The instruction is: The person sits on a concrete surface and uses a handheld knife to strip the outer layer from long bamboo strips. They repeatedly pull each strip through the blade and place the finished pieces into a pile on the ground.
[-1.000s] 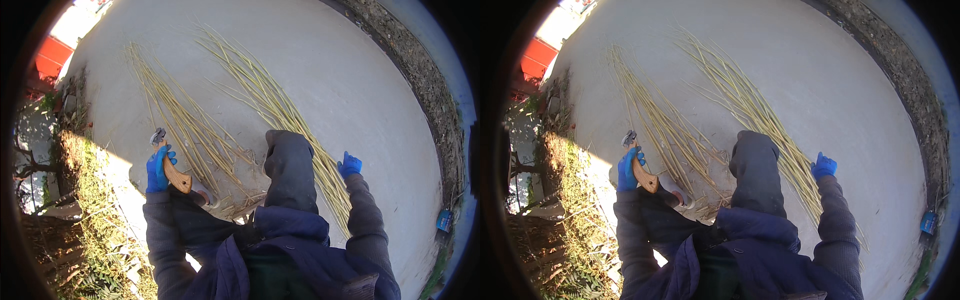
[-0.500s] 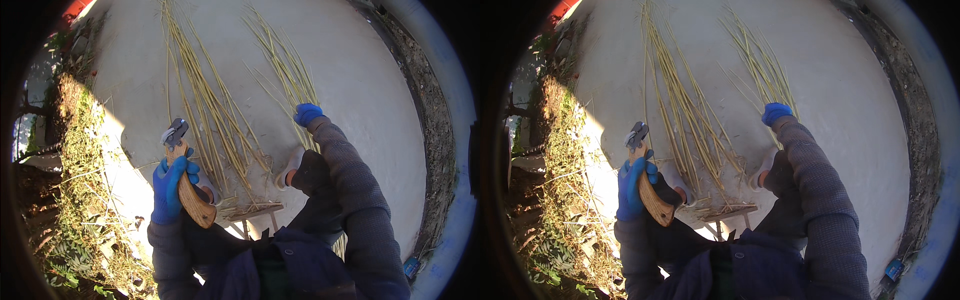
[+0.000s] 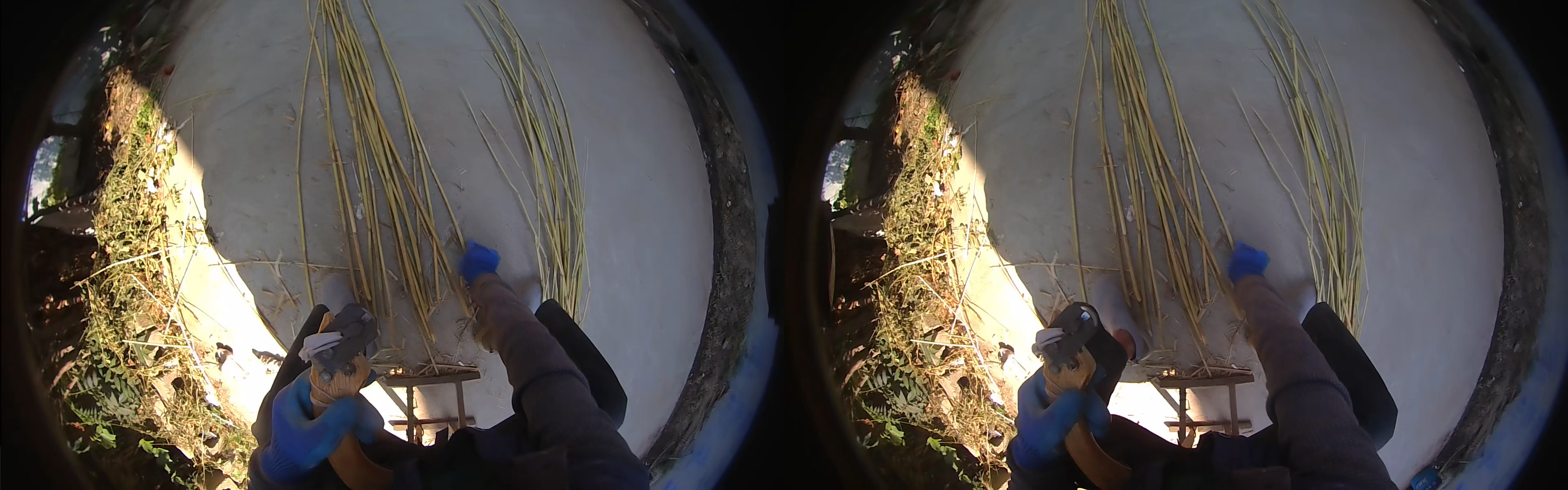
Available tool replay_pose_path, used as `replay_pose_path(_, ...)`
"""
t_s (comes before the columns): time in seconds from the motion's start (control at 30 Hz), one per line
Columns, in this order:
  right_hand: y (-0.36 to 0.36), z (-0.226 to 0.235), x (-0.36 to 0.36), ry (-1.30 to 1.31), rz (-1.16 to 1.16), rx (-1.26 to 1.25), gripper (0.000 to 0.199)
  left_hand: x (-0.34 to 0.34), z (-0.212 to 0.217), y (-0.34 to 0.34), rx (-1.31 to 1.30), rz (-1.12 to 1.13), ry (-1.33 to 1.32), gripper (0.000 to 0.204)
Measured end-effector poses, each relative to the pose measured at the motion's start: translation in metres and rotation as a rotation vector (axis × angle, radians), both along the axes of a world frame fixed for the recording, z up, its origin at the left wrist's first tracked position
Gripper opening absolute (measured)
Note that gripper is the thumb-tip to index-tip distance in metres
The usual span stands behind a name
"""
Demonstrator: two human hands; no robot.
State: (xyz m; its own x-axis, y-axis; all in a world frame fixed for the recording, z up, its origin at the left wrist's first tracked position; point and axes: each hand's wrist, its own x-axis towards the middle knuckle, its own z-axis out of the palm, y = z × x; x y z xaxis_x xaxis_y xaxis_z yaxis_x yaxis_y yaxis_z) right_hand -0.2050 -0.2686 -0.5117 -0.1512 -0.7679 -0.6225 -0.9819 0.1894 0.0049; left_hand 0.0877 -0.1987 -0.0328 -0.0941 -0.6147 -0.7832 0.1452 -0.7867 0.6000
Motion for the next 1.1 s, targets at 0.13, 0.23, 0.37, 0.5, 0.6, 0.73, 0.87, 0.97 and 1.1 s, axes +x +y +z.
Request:
replay_pose_path(0.13,0.006,0.001,-0.01,-0.074,0.017,-0.015,0.04,-0.001,0.002,-0.004,0.041,-0.011,-0.007,0.023)
replay_pose_path(0.23,0.0,0.039,-0.024,-0.237,0.031,-0.104,0.044,0.0,0.003,0.0,-0.065,0.014,0.019,0.018)
replay_pose_path(0.37,-0.024,0.127,-0.041,-0.651,-0.057,0.121,0.029,0.003,0.003,0.016,-0.209,0.086,-0.025,0.015)
replay_pose_path(0.5,-0.021,0.24,-0.035,-1.121,-0.407,0.239,0.032,0.013,0.002,0.029,-0.343,0.183,0.053,0.025)
replay_pose_path(0.6,0.003,0.326,-0.03,-1.296,-0.386,0.191,0.033,0.021,-0.004,0.032,-0.459,0.195,0.059,0.035)
replay_pose_path(0.73,0.056,0.4,-0.019,-1.323,-0.396,0.158,0.03,0.029,-0.014,0.036,-0.53,0.172,0.026,0.039)
replay_pose_path(0.87,0.101,0.436,-0.018,-1.385,-0.241,0.087,0.034,0.021,-0.019,0.045,-0.584,0.062,-0.006,0.041)
replay_pose_path(0.97,0.116,0.452,-0.013,-1.388,-0.214,0.007,0.035,0.007,-0.01,0.066,-0.527,-0.072,0.033,0.032)
replay_pose_path(1.1,0.124,0.474,-0.008,-1.346,-0.148,-0.117,0.036,-0.007,0.016,0.116,-0.463,-0.393,0.114,0.03)
